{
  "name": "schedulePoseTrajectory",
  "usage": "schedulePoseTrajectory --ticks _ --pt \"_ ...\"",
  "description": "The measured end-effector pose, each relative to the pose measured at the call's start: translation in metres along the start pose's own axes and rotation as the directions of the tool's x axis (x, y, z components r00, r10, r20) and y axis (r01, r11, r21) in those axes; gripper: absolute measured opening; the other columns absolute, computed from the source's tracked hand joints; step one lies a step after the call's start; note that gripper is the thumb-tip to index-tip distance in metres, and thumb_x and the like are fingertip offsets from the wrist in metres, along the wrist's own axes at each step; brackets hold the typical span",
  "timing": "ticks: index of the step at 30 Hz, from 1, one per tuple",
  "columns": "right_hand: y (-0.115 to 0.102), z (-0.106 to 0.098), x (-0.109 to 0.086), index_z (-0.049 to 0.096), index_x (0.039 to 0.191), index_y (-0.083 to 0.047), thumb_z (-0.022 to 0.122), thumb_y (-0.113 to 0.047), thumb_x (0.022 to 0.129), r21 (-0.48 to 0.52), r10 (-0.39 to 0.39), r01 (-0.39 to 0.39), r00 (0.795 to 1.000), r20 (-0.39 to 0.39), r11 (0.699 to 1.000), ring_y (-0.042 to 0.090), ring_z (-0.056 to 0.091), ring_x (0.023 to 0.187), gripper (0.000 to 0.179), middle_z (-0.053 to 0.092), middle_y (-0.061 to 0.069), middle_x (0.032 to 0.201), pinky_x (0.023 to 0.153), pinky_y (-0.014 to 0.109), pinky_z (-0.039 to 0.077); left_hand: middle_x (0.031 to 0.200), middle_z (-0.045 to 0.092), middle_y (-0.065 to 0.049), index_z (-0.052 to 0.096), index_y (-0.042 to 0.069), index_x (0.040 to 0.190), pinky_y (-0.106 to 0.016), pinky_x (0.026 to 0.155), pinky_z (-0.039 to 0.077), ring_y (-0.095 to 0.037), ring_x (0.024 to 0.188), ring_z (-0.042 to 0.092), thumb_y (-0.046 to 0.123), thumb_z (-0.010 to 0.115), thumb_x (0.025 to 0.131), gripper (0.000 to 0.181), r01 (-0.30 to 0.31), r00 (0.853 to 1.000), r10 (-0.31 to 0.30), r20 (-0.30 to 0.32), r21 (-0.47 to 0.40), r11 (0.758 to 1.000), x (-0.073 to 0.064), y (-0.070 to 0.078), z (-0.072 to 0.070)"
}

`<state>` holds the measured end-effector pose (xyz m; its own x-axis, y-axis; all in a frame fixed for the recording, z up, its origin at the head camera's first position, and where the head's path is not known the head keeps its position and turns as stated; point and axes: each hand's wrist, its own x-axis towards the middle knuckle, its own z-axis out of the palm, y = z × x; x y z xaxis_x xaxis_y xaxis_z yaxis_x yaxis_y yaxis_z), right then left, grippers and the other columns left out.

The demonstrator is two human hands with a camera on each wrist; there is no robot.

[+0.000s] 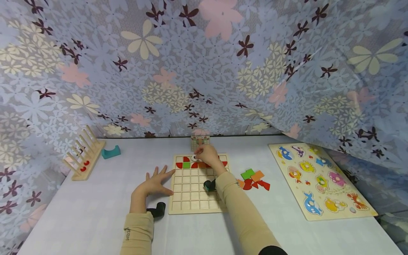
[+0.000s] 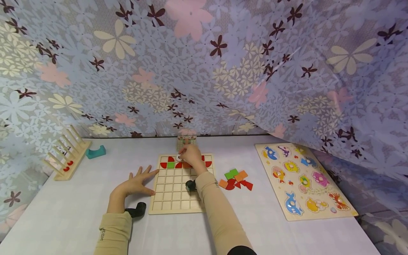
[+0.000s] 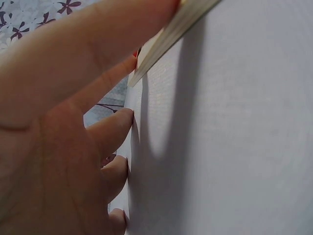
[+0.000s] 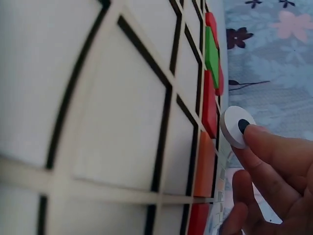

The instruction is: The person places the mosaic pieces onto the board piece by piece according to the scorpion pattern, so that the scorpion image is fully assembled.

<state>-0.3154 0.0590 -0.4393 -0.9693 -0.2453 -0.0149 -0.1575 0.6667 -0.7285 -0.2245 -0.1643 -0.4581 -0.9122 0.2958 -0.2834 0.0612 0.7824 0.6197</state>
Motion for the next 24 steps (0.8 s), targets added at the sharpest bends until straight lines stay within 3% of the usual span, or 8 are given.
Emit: schedulePoseTrajectory --ticks 7,11,16,24 --pt "0.0032 0.0066 0.0057 0.069 0.088 -0.007 0.068 -0.009 0.081 -0.087 -0.001 0.002 1.000 0.005 0.996 0.019 0.060 0.074 0.007 0.067 0.005 0.081 0.068 0.029 0.049 0.152 0.009 -0.021 0.034 0.013 0.144 -0.065 0.102 -0.013 -0.044 0.137 -0.012 0.024 0.081 0.067 0.091 0.000 1.000 0.000 0.005 0.003 1.000 0.0004 -0.0006 0.0010" --pt "0.0012 0.0071 0.0069 0.071 0.088 -0.009 0.070 -0.011 0.080 -0.185 -0.007 0.007 1.000 0.001 0.983 0.021 0.061 0.078 0.009 0.067 0.005 0.084 0.072 0.033 0.049 0.152 0.008 -0.021 0.033 0.014 0.144 -0.065 0.102 -0.013 -0.045 0.136 -0.012 0.024 0.080 0.067 0.091 -0.007 1.000 0.007 0.005 0.009 1.000 0.0010 -0.0010 0.0008" --pt "-0.0019 0.0069 0.0060 0.074 0.092 -0.014 0.071 -0.014 0.079 -0.336 -0.009 0.013 1.000 0.014 0.942 0.027 0.061 0.090 0.013 0.068 0.005 0.097 0.076 0.038 0.051 0.152 0.008 -0.021 0.034 0.013 0.144 -0.065 0.102 -0.013 -0.045 0.136 -0.012 0.023 0.081 0.067 0.090 -0.001 1.000 0.001 0.003 0.006 1.000 0.0009 -0.0002 0.0008" --pt "-0.0061 0.0067 0.0037 0.074 0.097 -0.022 0.068 -0.021 0.083 -0.473 0.026 0.007 0.998 0.063 0.881 0.032 0.056 0.106 0.015 0.065 0.005 0.113 0.090 0.044 0.045 0.152 0.008 -0.021 0.034 0.013 0.144 -0.065 0.102 -0.014 -0.045 0.137 -0.011 0.023 0.081 0.067 0.091 -0.002 1.000 0.002 0.007 0.001 1.000 -0.0003 0.0010 0.0005"
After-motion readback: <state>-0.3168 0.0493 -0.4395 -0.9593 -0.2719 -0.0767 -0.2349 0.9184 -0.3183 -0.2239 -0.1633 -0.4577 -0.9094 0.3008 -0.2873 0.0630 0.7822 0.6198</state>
